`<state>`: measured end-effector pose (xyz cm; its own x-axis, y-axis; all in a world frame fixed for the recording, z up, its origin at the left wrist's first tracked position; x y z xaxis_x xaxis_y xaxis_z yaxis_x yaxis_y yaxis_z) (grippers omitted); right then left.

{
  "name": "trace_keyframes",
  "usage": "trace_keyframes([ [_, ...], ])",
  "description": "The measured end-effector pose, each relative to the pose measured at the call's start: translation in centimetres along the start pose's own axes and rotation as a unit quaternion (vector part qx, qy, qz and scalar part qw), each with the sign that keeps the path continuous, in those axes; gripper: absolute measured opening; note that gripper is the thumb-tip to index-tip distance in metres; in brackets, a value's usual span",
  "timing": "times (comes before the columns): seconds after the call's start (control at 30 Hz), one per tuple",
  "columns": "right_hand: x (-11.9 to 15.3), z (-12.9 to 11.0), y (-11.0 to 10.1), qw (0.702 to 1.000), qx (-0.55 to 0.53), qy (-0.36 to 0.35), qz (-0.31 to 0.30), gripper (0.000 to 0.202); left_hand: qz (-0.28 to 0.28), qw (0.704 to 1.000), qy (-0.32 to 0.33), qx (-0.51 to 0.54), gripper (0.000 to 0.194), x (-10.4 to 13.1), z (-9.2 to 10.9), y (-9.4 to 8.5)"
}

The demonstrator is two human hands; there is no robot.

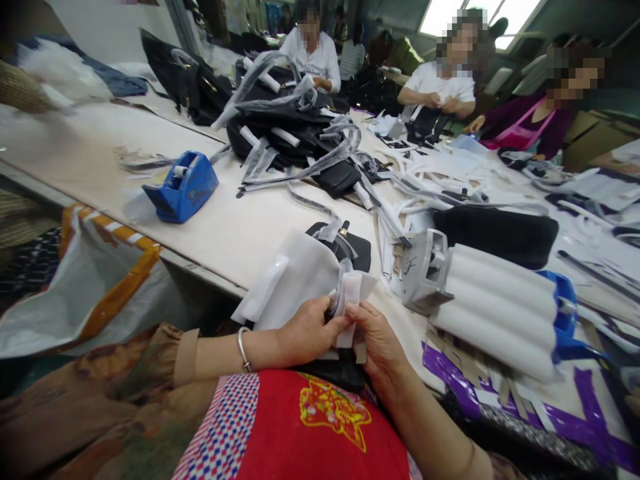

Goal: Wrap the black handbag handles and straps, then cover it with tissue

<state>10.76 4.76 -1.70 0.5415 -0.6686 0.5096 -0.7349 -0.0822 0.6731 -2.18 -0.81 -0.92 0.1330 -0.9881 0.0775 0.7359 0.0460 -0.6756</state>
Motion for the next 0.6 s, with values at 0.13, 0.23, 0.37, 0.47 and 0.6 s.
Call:
trace_keyframes([
  [0.13, -0.1, -0.6, -0.3, 0.999, 0.012, 0.026, -0.028, 0.034, 0.007, 0.999, -0.012, 0.039, 0.047, -0.1, -0.1, 0.0],
  [0.23, -0.2, -1.1, -0.6, 0.998, 0.035, 0.03, -0.047, 0.037, 0.007, 0.998, -0.003, 0.058, 0.045, -0.2, 0.0, 0.0],
  [0.37, -0.3, -1.6, -0.9, 0.994, 0.072, 0.036, -0.072, 0.035, -0.005, 0.999, 0.019, 0.046, 0.04, -0.4, 0.1, 0.1],
  [0.47, -0.1, -2.5, -1.0, 0.986, 0.122, 0.041, -0.106, 0.029, -0.009, 1.0, 0.021, 0.015, 0.042, -0.6, 0.0, 0.1],
  [0.6, 0.6, -4.8, -1.5, 0.963, 0.221, 0.053, -0.143, 0.038, -0.015, 1.0, 0.02, -0.006, 0.043, -0.7, -0.1, 0.1],
])
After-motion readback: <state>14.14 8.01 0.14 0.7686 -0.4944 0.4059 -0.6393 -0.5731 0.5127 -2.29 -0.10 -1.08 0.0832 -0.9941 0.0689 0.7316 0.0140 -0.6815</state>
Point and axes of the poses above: each hand's wrist, its own x-axis away from the middle knuckle, its own y-axis out of the palm, z = x × y, the point moved 2 cm from there along -x, towards the middle knuckle, and after that the axes turned 15 degrees about -x, right-handed, at the moved point
